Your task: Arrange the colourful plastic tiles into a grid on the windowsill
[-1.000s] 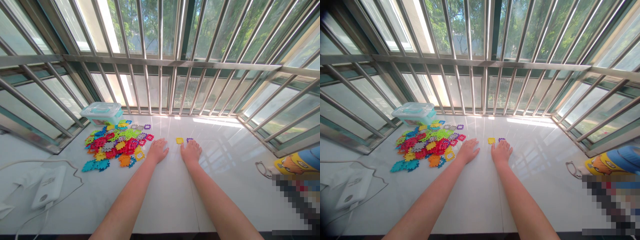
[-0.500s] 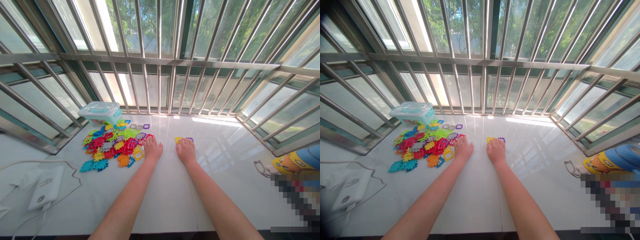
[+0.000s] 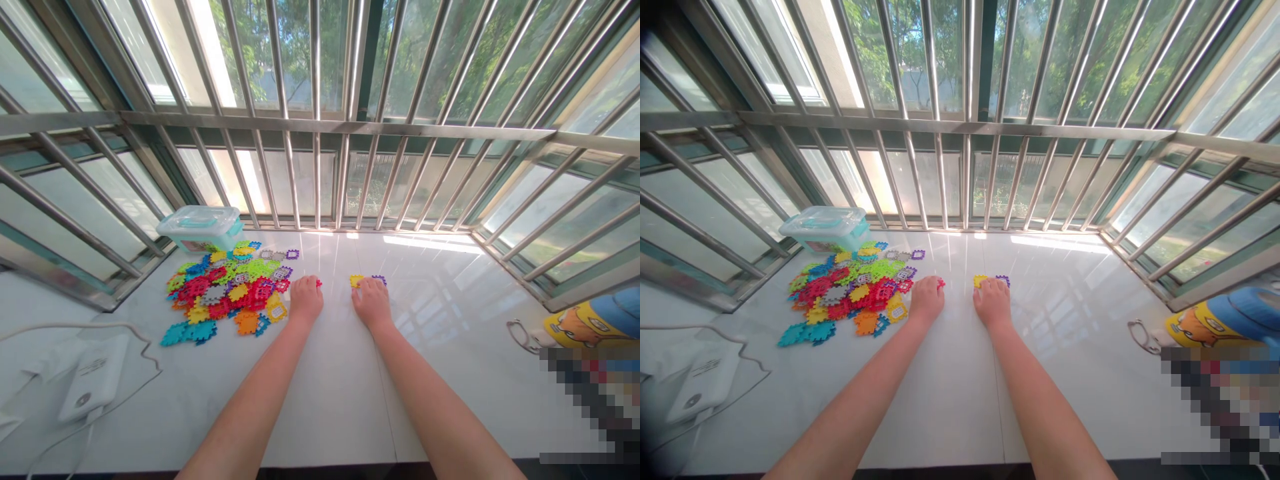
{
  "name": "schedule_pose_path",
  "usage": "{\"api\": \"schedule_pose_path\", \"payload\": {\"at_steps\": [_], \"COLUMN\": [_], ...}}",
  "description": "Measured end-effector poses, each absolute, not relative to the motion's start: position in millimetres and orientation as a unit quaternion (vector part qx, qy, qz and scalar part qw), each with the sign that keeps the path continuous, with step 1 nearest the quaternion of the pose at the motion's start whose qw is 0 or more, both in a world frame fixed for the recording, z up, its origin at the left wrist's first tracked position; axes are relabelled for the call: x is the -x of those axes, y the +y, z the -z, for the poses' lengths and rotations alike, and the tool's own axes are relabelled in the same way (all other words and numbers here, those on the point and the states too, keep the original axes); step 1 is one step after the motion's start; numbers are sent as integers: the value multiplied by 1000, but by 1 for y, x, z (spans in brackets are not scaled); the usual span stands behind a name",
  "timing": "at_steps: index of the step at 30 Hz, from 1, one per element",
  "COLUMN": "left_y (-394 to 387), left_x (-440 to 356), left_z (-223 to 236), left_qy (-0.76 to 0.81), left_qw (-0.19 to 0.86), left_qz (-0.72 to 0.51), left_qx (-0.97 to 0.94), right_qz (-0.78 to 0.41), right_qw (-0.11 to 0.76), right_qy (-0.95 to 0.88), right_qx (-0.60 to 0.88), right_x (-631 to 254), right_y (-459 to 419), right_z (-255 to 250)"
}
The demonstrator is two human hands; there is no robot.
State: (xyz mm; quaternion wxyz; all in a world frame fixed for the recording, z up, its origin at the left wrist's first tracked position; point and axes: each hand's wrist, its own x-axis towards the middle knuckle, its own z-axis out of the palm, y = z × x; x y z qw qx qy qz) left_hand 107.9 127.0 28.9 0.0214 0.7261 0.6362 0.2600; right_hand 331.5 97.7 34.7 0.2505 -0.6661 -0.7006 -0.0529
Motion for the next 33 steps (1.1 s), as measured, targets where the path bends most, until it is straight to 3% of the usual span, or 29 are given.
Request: {"api": "schedule_pose_path", "payload": {"at_steps": [7, 15, 23, 33], "left_y": [128, 138, 128, 124], "left_x": [-104, -102, -105, -105], "left_z": [-27, -26, -37, -39], "left_qy": [591, 663, 692, 566], "left_qw": [64, 47, 14, 51], "left_qz": [-304, -374, -307, -240], "left_qx": [-745, -647, -654, -787], "right_qz": [50, 60, 59, 58], "right_qw": [245, 243, 254, 250], "right_qy": [-697, -699, -703, -706], "right_qx": [672, 669, 662, 660], "right_x": [-330, -332, -332, -331], "right_y": [98, 98, 97, 97], "right_z": [-35, -33, -34, -36]}}
